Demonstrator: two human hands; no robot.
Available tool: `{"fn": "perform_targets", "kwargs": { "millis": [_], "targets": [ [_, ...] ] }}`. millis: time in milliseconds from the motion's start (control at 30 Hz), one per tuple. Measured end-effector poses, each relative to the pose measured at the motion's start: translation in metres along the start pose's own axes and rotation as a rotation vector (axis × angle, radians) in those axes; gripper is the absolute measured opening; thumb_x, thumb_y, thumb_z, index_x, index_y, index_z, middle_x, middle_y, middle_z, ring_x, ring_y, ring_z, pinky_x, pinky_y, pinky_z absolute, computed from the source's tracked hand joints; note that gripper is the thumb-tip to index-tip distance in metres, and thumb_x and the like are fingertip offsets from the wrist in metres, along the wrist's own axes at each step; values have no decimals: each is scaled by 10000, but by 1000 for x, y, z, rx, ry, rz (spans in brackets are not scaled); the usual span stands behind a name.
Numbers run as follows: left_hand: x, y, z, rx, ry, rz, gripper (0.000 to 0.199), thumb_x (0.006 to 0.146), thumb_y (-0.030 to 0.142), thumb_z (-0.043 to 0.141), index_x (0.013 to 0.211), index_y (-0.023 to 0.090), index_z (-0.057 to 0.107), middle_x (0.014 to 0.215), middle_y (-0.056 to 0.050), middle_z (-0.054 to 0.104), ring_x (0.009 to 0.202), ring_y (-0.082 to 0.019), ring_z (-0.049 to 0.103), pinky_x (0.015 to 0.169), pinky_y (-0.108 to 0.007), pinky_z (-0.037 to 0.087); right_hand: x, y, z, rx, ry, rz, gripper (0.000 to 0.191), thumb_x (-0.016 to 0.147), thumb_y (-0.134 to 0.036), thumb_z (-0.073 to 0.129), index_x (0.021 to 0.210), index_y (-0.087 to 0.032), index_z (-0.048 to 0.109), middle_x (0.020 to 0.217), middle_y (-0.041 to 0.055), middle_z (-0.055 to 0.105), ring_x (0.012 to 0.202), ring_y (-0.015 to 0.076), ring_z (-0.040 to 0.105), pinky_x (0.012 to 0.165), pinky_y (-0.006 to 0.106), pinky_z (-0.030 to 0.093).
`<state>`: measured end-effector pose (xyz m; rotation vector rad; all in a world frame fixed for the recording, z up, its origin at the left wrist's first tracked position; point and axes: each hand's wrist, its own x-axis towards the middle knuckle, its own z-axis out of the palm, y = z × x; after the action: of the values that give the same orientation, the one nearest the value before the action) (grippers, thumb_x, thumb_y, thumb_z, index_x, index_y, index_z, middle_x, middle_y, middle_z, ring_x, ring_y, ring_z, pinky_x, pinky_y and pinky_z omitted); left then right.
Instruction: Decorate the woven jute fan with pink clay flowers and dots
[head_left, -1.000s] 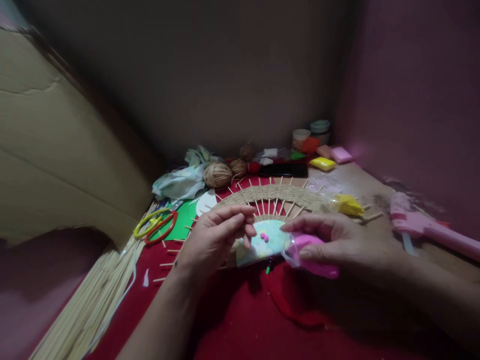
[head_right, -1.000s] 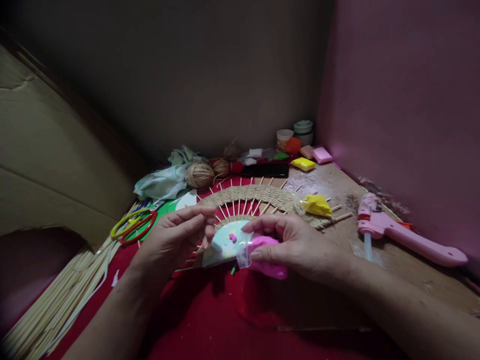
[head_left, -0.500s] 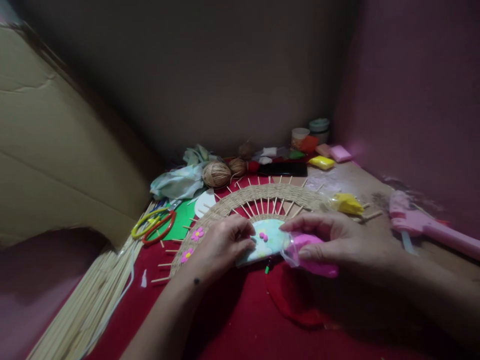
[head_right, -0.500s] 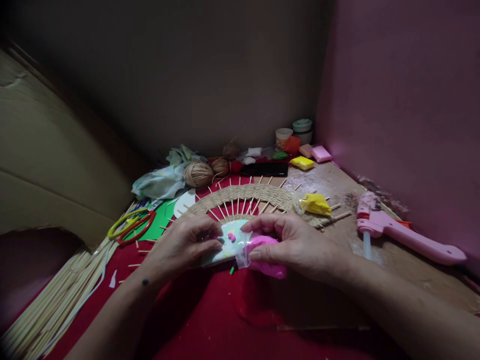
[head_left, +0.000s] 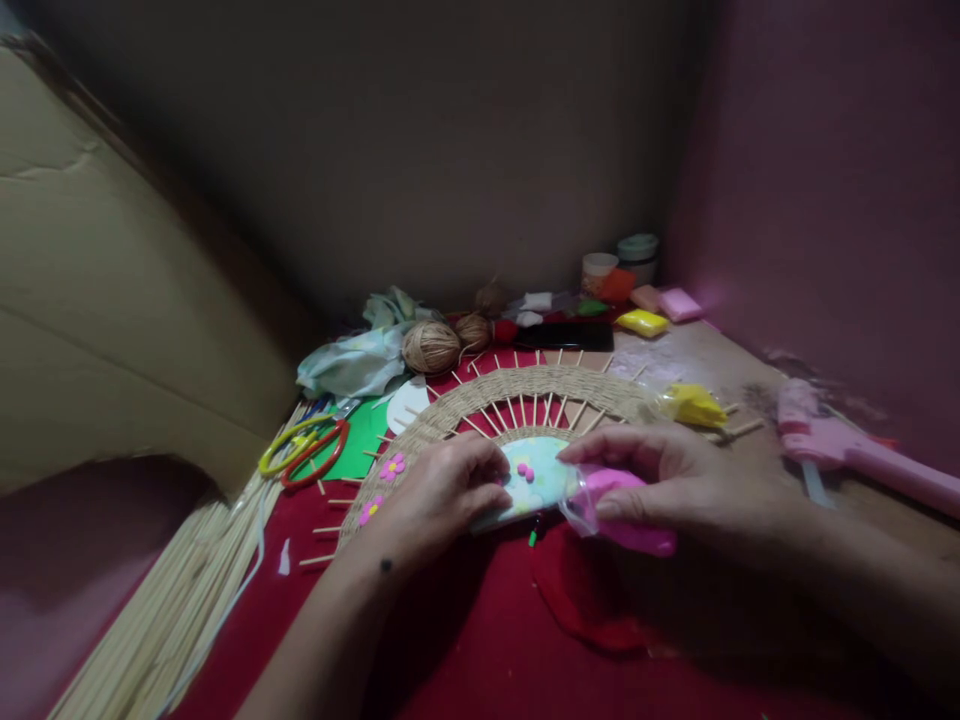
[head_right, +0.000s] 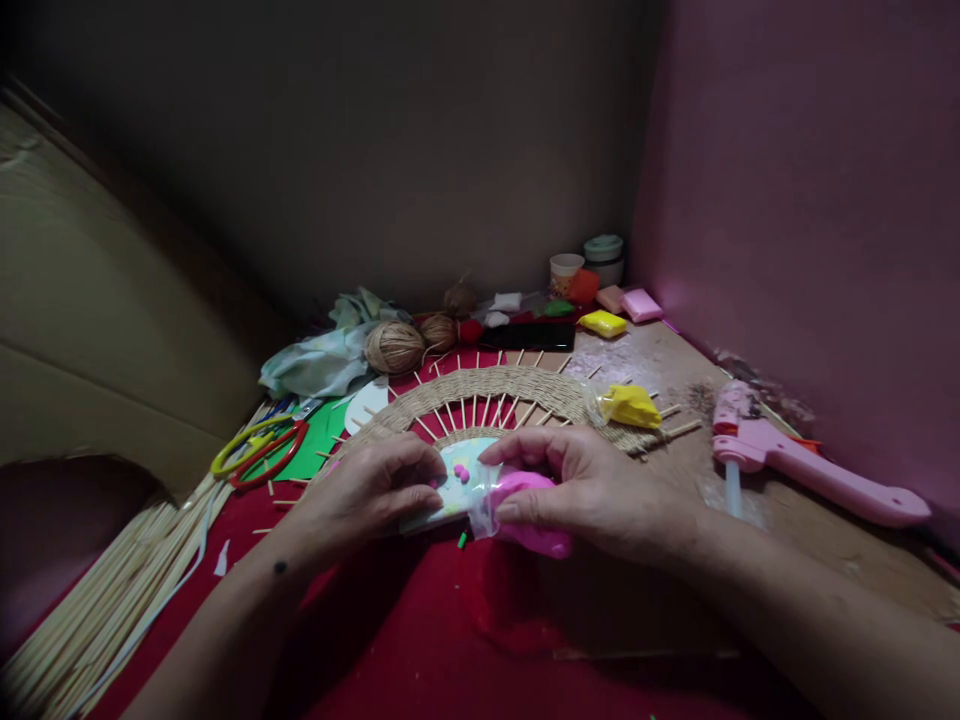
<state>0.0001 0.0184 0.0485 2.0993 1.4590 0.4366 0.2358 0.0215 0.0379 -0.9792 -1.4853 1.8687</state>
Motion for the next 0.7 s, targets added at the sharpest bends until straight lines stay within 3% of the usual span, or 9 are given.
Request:
{"fn": "perform_targets", "kwargs": {
  "millis": [200,300,400,533,700],
  "targets": [
    [-1,-3,-2,-61,16,-11,124,698,207,680,822,197,686,706,0,581,639,-145,487,551,-230,329,0,1,-1,-19,3,-5,362,657,-228,767,989,-158,641,805,19,648,655,108,556,550,207,431],
    [-2,-1,-2,-121,133,39,89,740,219,672,824,196,689,752,-16,603,671,-148,504,576,-234,352,0,0,-1,-34,-6,6,352,658,-210,764,990,-162,659,851,27,663,721,125,577,622,218,454],
    [-6,10,0,-183,252,175,73,802,244,641,781,191,686,755,-25,624,695,-149,533,634,-251,386,0,1,-3,-34,-39,-10,348,681,-220,757,1013,-172,667,900,28,679,773,130,592,679,222,461],
    [-12,27,9,-240,222,321,103,836,246,621,801,188,698,765,-32,636,722,-146,571,679,-251,426,1,3,-4,-61,-57,-14,356,719,-237,736,1068,-191,677,992,31,690,835,131,600,740,225,459],
    [-12,32,26,-106,231,344,132,855,234,593,841,165,704,755,-44,620,677,-134,566,603,-233,428,3,5,-3,-174,-37,-48,383,718,-254,724,1093,-189,681,972,34,698,854,163,609,777,270,479]
  ]
}}
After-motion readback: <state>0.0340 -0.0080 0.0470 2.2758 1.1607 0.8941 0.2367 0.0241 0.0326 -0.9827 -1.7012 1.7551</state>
